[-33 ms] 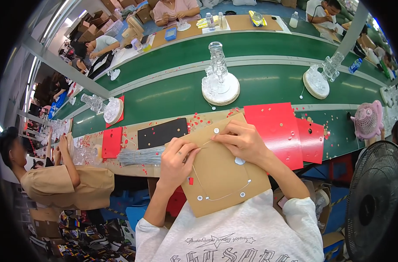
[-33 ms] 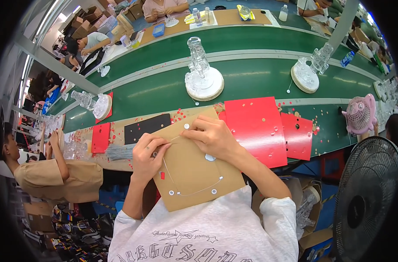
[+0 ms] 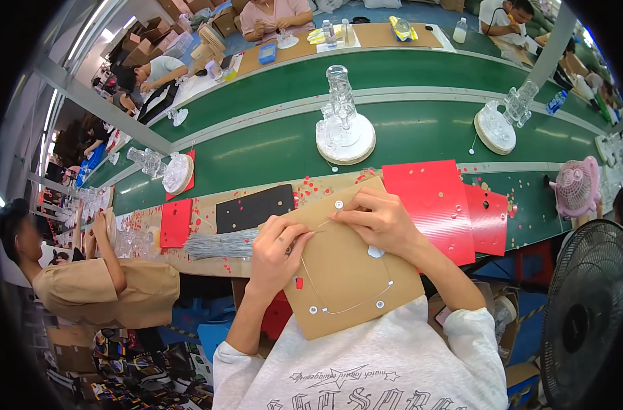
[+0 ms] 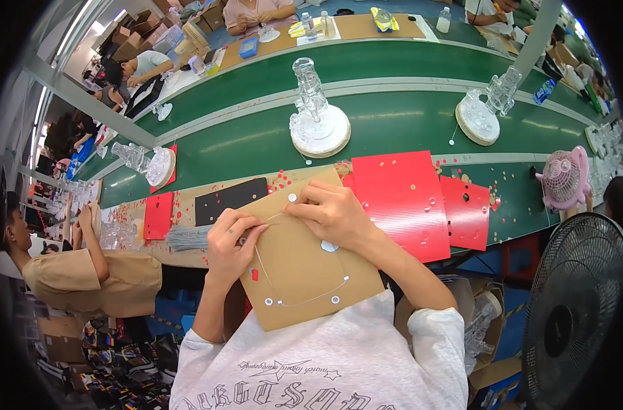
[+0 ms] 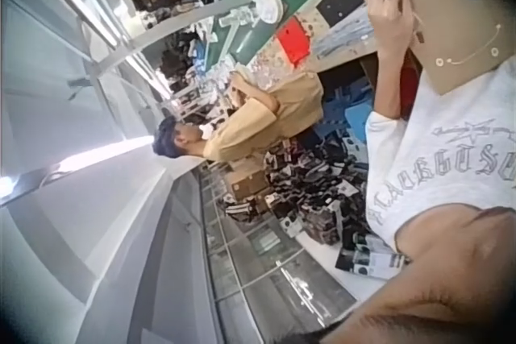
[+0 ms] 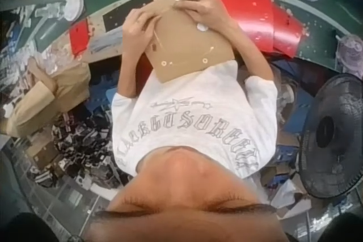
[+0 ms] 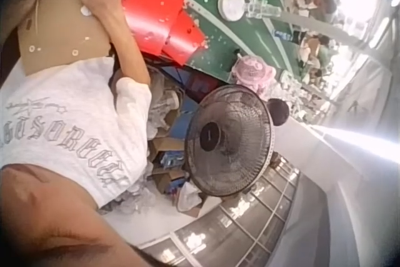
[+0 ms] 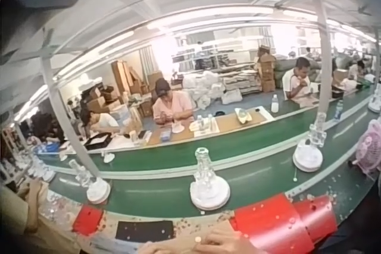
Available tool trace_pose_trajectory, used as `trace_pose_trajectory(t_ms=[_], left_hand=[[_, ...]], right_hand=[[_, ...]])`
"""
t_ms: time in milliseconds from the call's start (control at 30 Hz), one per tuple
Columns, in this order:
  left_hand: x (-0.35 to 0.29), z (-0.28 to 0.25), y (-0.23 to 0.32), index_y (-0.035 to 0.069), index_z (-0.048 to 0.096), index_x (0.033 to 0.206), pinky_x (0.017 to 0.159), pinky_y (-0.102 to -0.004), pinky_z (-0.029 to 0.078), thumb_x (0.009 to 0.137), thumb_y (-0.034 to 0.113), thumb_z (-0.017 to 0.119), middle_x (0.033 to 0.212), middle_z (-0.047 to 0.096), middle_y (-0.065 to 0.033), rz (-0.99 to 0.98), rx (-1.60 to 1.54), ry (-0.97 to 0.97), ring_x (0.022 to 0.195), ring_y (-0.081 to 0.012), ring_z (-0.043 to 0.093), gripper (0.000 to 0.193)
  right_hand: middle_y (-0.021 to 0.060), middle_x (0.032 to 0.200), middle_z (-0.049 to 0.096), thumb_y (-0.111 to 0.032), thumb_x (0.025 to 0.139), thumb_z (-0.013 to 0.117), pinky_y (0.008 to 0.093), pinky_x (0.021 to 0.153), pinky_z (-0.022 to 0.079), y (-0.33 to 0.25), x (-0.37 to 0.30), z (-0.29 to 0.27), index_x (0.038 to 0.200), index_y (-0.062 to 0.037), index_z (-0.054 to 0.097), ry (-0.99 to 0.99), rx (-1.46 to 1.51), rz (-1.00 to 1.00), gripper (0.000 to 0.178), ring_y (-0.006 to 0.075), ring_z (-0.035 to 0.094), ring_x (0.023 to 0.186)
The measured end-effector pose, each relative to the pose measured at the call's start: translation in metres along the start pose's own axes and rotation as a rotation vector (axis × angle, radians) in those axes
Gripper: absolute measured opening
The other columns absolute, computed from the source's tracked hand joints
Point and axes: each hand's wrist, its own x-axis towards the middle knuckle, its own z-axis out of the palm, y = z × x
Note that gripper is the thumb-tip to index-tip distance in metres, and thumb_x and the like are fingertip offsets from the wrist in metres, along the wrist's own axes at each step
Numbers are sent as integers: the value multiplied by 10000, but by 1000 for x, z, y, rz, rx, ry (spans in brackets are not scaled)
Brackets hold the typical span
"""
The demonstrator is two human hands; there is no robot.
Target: Assembling circular lighting fixture bases by connecting wiring and mounting them into cardboard packaging panels on a production line.
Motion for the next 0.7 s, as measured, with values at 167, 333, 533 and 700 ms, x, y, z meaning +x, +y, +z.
trace_pose_trajectory(t_ms=[167, 333, 533, 700], left_hand=[[3, 3, 5, 13, 674, 836, 619, -356, 504, 735, -23, 791, 792, 661, -69, -10, -19, 11, 707, -247, 617, 159], [5, 10, 13, 16, 727, 898, 608, -331, 510, 730, -17, 809, 800, 680, -82, -206, -149, 28, 712, -232, 632, 189], [5, 13, 14, 22, 723, 946, 610, -340, 514, 744, -11, 799, 827, 665, -78, 45, 62, 41, 727, -237, 631, 219], [9, 15, 12, 23, 712, 918, 607, -351, 512, 735, -32, 786, 834, 642, -74, 64, 58, 45, 734, -245, 626, 205]], right_hand=[[-3, 779, 637, 16, 711, 755, 293, 549, 536, -4, 5, -5, 935, -117, 778, -78, -45, -45, 261, 159, 629, 728], [9, 856, 649, 11, 682, 746, 298, 557, 552, -1, 1, -5, 992, -95, 758, -103, -36, -92, 328, 166, 636, 793], [4, 886, 656, 3, 711, 733, 286, 568, 562, 1, 1, -12, 1004, -103, 753, -111, -90, -97, 313, 165, 625, 784], [7, 880, 654, -28, 721, 744, 294, 565, 556, 2, 1, -17, 1020, -106, 753, -106, -90, -98, 309, 165, 622, 776]])
